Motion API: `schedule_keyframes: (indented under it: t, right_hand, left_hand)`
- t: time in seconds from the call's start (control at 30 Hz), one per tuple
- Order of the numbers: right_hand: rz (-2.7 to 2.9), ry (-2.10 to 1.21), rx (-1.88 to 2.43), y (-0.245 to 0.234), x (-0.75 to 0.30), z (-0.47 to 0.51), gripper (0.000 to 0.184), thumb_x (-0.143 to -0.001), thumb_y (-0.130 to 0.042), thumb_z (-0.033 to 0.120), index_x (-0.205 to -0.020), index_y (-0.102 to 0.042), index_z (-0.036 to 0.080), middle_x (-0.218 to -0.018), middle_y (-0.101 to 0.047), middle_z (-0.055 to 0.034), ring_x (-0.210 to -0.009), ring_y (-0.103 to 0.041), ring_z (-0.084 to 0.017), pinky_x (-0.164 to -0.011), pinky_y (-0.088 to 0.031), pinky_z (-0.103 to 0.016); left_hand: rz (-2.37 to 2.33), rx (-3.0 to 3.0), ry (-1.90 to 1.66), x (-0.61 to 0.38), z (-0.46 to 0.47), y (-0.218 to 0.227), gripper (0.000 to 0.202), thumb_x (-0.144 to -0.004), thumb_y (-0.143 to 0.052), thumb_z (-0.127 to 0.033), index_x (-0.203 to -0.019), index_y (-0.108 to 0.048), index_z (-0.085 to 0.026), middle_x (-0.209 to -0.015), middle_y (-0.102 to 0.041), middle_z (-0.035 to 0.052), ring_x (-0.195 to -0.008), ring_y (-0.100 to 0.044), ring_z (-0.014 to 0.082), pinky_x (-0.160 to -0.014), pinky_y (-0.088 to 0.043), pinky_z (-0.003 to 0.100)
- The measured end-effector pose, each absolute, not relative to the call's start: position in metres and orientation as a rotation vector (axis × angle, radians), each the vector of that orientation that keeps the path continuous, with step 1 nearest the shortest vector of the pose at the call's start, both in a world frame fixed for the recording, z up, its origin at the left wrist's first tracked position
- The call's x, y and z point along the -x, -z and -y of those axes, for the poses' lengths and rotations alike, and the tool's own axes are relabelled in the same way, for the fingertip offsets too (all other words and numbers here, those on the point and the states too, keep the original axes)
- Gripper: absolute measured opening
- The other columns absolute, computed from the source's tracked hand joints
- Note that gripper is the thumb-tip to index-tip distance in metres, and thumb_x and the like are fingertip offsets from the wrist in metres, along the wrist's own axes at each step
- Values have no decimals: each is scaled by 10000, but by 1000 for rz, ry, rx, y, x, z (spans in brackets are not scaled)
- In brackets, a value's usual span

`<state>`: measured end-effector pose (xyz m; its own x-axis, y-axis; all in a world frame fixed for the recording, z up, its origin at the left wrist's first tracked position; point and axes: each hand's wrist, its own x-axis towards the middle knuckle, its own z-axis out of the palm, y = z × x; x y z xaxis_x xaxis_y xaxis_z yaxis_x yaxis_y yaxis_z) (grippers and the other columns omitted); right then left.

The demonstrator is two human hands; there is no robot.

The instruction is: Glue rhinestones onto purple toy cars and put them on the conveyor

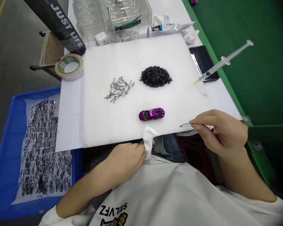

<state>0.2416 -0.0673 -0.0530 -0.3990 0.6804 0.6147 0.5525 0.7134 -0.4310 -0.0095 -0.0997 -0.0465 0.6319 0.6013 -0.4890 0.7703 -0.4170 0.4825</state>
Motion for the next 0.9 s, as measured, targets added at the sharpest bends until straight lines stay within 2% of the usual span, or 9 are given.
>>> schedule_keyframes:
  t: [0.13,0.2,0.27,0.33,0.43,0.57,0.63,0.77,0.9]
  right_hand:
    - [1975,-333,918,48,-220,44,140,-782,-560,72,-821,-580,204,-697,-597,-4,-614,-540,-110,-536,-427,-258]
    - [1957,-392,923,52,-208,32,89,-805,-551,111,-792,-569,197,-704,-594,-4,-636,-542,-108,-554,-432,-253]
    - [1927,-446,955,59,-200,23,63,-826,-539,155,-777,-559,190,-708,-588,-6,-644,-542,-105,-563,-440,-248]
    - [1890,-533,1028,68,-198,17,70,-846,-522,192,-783,-551,181,-704,-578,-3,-614,-531,-93,-540,-440,-233]
    - [1807,-791,1068,77,-200,16,87,-872,-492,226,-827,-546,174,-766,-588,-7,-558,-520,-63,-484,-448,-203]
    - [1768,-1131,926,78,-200,20,69,-877,-486,222,-881,-541,180,-927,-625,-34,-662,-589,-73,-499,-520,-188]
    - [1778,-1176,930,77,-198,21,64,-871,-498,216,-894,-545,179,-954,-639,-41,-716,-611,-87,-538,-547,-197]
    - [1763,-1162,1024,76,-195,21,80,-870,-506,229,-902,-557,176,-956,-656,-43,-687,-626,-87,-590,-562,-220]
    - [1759,-1135,1067,75,-194,20,82,-870,-509,237,-895,-559,176,-935,-665,-38,-674,-629,-88,-575,-553,-216]
  left_hand:
    - [-1115,-2387,296,16,67,16,222,-922,-346,-283,-932,-549,-193,-824,-622,25,-781,-601,193,-667,-443,297]
    - [-1174,-2495,122,12,44,16,156,-888,-436,-279,-981,-529,-196,-920,-608,28,-849,-587,197,-695,-440,298]
    - [-1161,-2531,-8,7,23,24,217,-805,-568,-259,-1000,-505,-190,-992,-575,34,-860,-567,197,-690,-437,295]
    - [-1098,-2505,-78,5,9,35,261,-742,-627,-208,-965,-492,-188,-959,-565,23,-845,-548,188,-687,-433,286]
    - [-1075,-2395,-191,7,3,47,231,-728,-624,-161,-906,-480,-195,-871,-577,-4,-805,-537,169,-696,-433,282]
    - [-1177,-2236,-355,14,6,50,209,-746,-636,-203,-884,-479,-202,-864,-613,-20,-769,-559,150,-678,-446,276]
    - [-1177,-2185,-401,17,6,51,218,-755,-647,-238,-903,-491,-202,-892,-631,-24,-778,-579,138,-680,-456,264]
    - [-1120,-2245,-445,20,3,52,232,-784,-630,-269,-987,-540,-204,-933,-652,-9,-806,-591,137,-685,-467,267]
    - [-1034,-2287,-793,17,4,53,128,-789,-622,-212,-909,-584,-189,-841,-659,-2,-715,-575,114,-631,-468,246]
